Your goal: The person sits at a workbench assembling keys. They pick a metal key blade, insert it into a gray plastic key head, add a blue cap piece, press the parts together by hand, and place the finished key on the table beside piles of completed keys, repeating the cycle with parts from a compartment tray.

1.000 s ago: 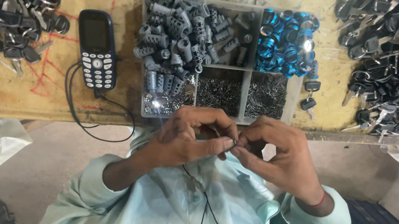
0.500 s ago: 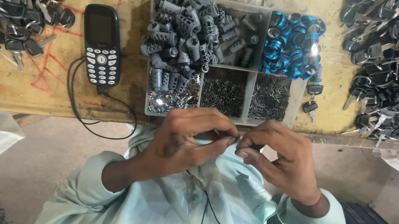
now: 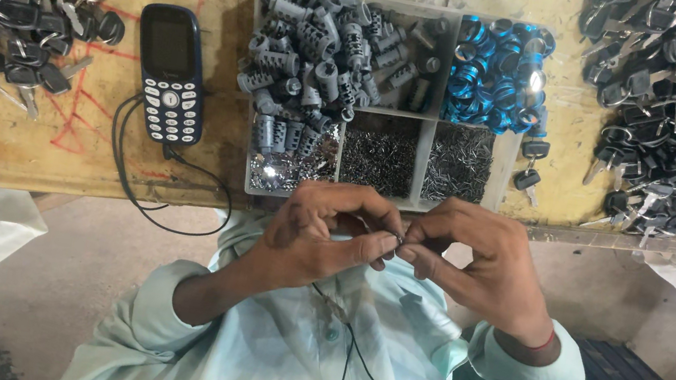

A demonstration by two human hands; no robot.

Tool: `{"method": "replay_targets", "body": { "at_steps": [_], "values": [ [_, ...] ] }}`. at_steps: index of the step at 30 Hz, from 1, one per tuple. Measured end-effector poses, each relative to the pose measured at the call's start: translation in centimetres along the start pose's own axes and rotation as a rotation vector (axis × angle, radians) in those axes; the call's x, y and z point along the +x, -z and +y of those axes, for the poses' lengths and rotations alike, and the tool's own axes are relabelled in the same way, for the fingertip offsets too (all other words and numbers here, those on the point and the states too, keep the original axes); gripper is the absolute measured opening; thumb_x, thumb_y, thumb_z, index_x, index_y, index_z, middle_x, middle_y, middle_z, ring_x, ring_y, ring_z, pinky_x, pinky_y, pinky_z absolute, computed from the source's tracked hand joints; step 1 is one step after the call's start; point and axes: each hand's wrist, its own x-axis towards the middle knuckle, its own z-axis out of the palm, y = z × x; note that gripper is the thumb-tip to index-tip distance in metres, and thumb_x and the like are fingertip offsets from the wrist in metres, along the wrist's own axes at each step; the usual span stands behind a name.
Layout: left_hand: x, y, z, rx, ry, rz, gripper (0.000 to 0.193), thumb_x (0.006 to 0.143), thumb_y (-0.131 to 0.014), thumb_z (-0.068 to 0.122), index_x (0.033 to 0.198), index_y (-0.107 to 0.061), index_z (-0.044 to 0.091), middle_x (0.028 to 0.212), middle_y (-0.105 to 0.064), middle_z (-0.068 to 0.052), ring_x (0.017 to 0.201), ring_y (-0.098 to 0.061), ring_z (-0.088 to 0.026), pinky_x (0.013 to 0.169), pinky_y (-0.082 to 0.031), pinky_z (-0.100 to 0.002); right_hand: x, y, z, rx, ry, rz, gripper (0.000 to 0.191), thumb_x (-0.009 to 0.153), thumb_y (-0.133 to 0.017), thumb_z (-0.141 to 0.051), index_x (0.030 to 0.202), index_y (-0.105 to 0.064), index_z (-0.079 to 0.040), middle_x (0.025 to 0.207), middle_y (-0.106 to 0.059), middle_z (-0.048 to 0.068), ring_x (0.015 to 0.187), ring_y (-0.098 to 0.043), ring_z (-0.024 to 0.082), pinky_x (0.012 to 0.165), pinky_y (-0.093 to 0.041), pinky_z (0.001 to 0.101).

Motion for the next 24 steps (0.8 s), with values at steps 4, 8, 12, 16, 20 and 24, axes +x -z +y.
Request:
{"method": "replay_targets", "body": {
  "at_steps": [4,8,12,16,20,24],
  "values": [
    [0.0,-0.1,0.2,-0.036,0.018,-0.015,0.019,0.094,-0.073,0.015,0.106,-0.073,0.000,0.102,-0.077,-0.008,0.087,-0.076,-0.011,0.079,-0.064,-0.025,-0.1,0.4,0.2,0.049,0.002,-0.036,0.016,0.080,-0.084,-0.007,0.091,-0.072,-0.006,0.086,-0.073,0.003,0.072,-0.072,0.012,0.062,-0.056,0.0253],
    [-0.6,-0.5,1.1,0.122,-0.123,0.063,0.016,0.095,-0.074,0.010,0.107,-0.073,-0.001,0.101,-0.076,-0.008,0.090,-0.075,-0.011,0.080,-0.063,-0.024,-0.3,-0.3,0.0,0.003,0.026,0.052,0.018,0.080,-0.084,-0.008,0.093,-0.072,-0.006,0.087,-0.072,0.003,0.074,-0.072,0.013,0.063,-0.056,0.0267],
    [-0.4,-0.5,1.2,0.219,-0.140,0.121,0.014,0.092,-0.076,0.008,0.103,-0.074,0.000,0.097,-0.074,-0.007,0.081,-0.072,-0.009,0.071,-0.060,-0.023,-0.5,-1.9,0.1,-0.221,0.148,0.237,0.020,0.078,-0.086,-0.007,0.092,-0.071,-0.009,0.092,-0.071,0.006,0.081,-0.072,0.018,0.070,-0.056,0.0309],
    [0.2,0.5,0.5,-0.166,0.192,-0.067,0.017,0.089,-0.075,0.009,0.103,-0.074,0.000,0.091,-0.075,-0.006,0.074,-0.070,-0.007,0.065,-0.060,-0.023,0.0,-2.1,1.5,-0.205,0.598,0.146,0.029,0.081,-0.081,-0.001,0.107,-0.070,0.000,0.100,-0.072,0.012,0.083,-0.074,0.023,0.069,-0.060,0.0341],
    [-0.1,0.9,0.1,0.010,0.051,-0.087,0.017,0.091,-0.074,0.012,0.103,-0.075,0.001,0.092,-0.076,-0.005,0.073,-0.067,-0.006,0.064,-0.055,-0.023,0.4,-2.2,2.5,-0.057,0.536,0.136,0.026,0.085,-0.081,0.002,0.107,-0.071,-0.007,0.099,-0.074,0.007,0.083,-0.076,0.020,0.068,-0.061,0.0328],
    [-0.3,1.1,-0.1,-0.039,0.143,-0.153,0.021,0.088,-0.074,0.017,0.101,-0.076,0.001,0.086,-0.075,-0.005,0.069,-0.066,-0.005,0.060,-0.055,-0.023,0.9,-1.1,1.5,0.085,0.350,-0.017,0.029,0.079,-0.086,-0.005,0.102,-0.069,-0.009,0.097,-0.074,0.004,0.085,-0.075,0.020,0.070,-0.058,0.0320]
  ]
}}
